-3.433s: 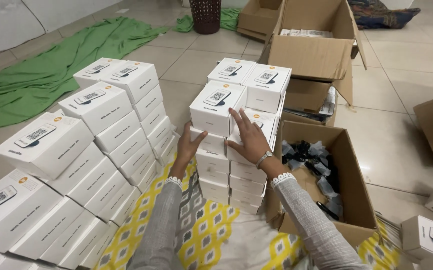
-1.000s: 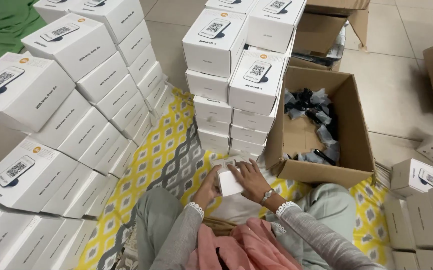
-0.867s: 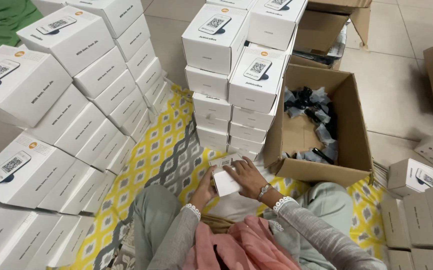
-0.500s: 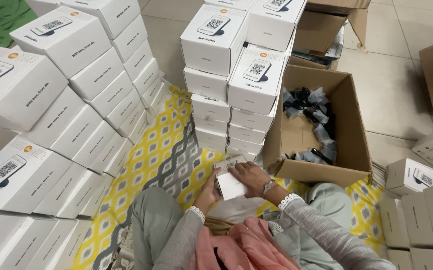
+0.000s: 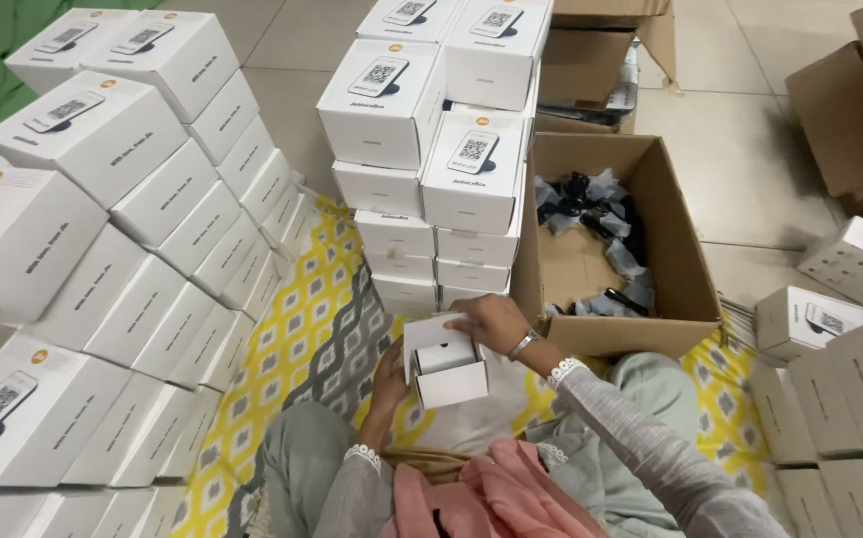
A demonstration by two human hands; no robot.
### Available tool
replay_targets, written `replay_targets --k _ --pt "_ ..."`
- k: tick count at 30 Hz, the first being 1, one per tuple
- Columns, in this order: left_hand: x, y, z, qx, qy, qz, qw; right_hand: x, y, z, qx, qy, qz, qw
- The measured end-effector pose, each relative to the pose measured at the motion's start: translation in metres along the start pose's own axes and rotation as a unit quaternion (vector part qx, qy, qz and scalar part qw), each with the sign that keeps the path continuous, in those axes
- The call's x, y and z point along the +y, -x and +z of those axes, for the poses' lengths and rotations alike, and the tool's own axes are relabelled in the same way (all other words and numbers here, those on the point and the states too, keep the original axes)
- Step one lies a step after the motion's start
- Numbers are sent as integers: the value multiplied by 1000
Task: The person packs electronic cables into product boxes and stacks them.
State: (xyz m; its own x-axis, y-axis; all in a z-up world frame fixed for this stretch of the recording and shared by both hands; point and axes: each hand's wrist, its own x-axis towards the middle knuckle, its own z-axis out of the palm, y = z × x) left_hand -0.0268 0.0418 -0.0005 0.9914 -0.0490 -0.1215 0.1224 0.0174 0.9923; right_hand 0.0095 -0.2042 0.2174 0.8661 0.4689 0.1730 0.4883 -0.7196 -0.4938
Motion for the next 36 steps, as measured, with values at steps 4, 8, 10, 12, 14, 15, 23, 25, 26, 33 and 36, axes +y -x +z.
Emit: replay_targets --k 4,8,10,12,14,15,23,25,26,33,36 --pt "56 21 -2 -23 -89 75 993 -19 -9 -5 6 -27 80 996" --pt "93 23 8 24 -202 37 978 -39 9 6 220 8 -73 973" --pt "96 19 15 57 -234 5 971 -34 28 31 288 40 -131 948" --pt "87 12 20 130 -262 46 955 -26 51 63 229 90 -227 942" --pt "89 12 22 143 -260 96 950 -36 63 68 164 66 -213 961" --pt "90 12 24 157 -257 146 942 -41 69 70 98 41 -198 975" --pt "120 55 18 125 -213 139 959 -7 95 128 -130 64 -59 988" --pt "120 55 14 133 -211 139 958 4 93 149 -144 66 -61 986" --pt "124 55 11 161 -206 161 952 7 93 160 -213 93 -39 972" --pt "123 4 -35 215 -181 19 959 21 88 193 -235 94 -10 968" --pt "148 -12 -32 275 -42 38 960 4 77 173 -234 100 -9 967"
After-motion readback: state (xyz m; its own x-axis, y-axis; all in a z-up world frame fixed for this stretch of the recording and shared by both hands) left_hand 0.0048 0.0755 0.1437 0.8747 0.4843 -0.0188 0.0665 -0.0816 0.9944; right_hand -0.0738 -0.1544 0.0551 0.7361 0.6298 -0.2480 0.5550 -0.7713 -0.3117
